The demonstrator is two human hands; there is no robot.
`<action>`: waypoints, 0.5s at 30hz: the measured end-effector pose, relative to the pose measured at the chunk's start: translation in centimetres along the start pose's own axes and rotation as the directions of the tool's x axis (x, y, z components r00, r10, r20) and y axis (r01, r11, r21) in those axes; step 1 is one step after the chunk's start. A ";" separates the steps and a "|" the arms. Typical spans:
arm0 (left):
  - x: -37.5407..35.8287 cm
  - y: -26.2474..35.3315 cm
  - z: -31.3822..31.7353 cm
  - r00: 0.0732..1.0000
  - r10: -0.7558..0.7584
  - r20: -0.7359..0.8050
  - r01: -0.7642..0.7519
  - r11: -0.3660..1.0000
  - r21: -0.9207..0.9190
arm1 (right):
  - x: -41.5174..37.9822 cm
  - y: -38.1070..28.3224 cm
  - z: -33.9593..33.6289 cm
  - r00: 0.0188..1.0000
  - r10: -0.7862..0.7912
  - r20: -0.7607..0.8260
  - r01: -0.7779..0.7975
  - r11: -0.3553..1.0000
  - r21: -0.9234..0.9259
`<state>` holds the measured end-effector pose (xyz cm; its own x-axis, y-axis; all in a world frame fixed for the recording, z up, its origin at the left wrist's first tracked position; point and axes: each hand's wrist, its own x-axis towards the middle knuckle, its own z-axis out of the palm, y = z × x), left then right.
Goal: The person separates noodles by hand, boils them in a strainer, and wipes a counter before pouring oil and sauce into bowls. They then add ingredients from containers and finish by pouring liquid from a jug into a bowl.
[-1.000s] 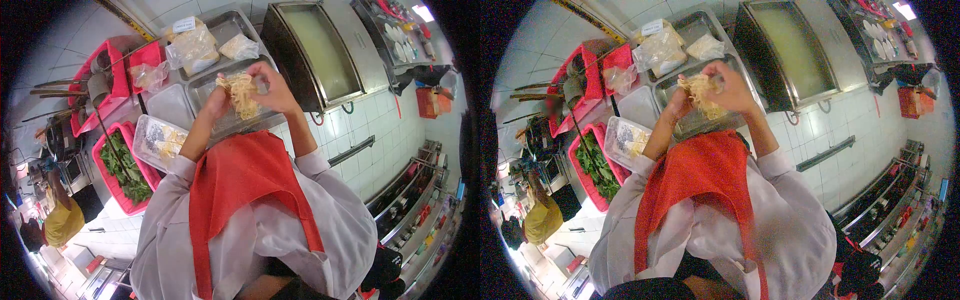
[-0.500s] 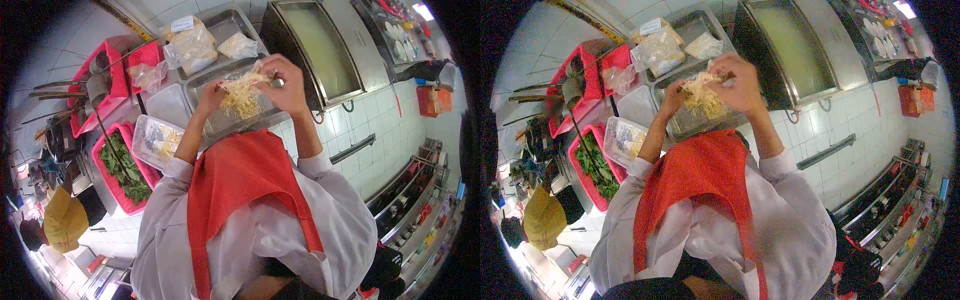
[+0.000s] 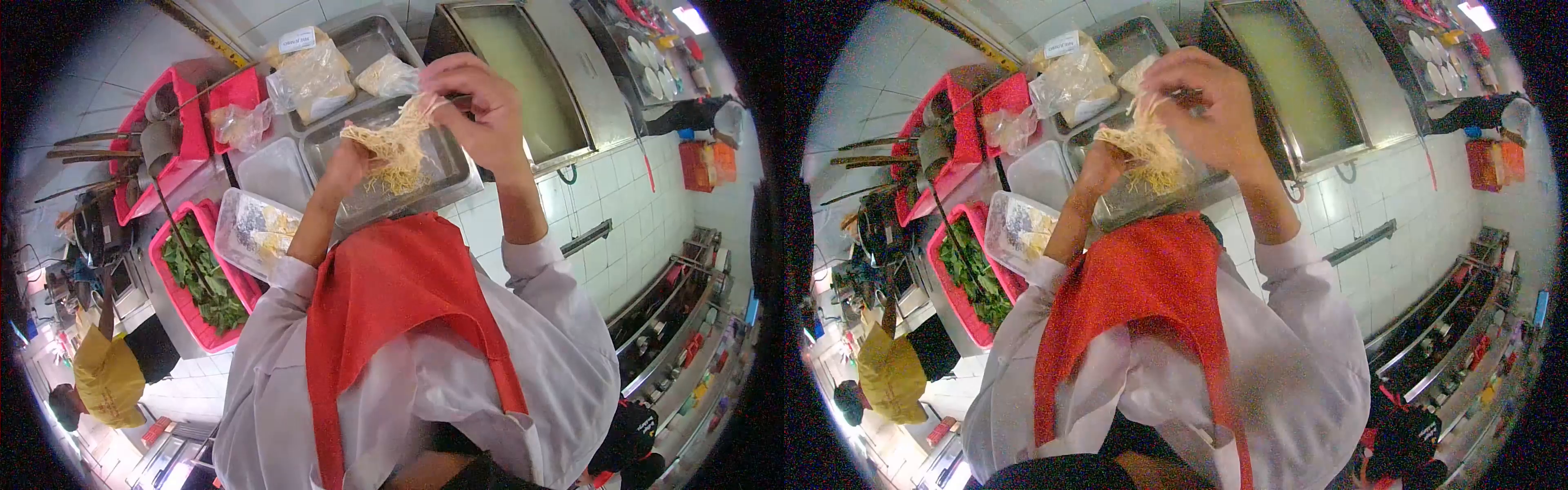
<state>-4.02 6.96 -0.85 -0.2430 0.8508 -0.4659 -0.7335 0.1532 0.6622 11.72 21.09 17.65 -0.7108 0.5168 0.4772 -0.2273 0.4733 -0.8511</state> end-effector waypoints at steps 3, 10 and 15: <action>-0.9 1.9 0.8 0.943 0.142 0.300 -0.092 0.980 -0.174 | -1.0 2.2 0.6 0.992 0.121 0.030 -0.118 0.989 -0.084; -4.8 8.7 7.6 0.873 0.326 0.362 -0.324 0.943 -0.068 | -12.3 22.9 8.3 0.833 0.493 0.251 -0.245 0.735 -0.632; -7.4 11.7 8.2 0.831 0.389 0.397 -0.416 0.909 -0.020 | -12.5 22.4 7.6 0.887 0.279 0.369 -0.032 0.833 -0.552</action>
<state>-5.60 6.61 15.15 -0.2356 0.9663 0.1037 -0.5781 -0.2251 0.7843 10.48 19.78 -9.03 -0.9391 0.3272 0.1054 0.2010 0.7715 -0.6037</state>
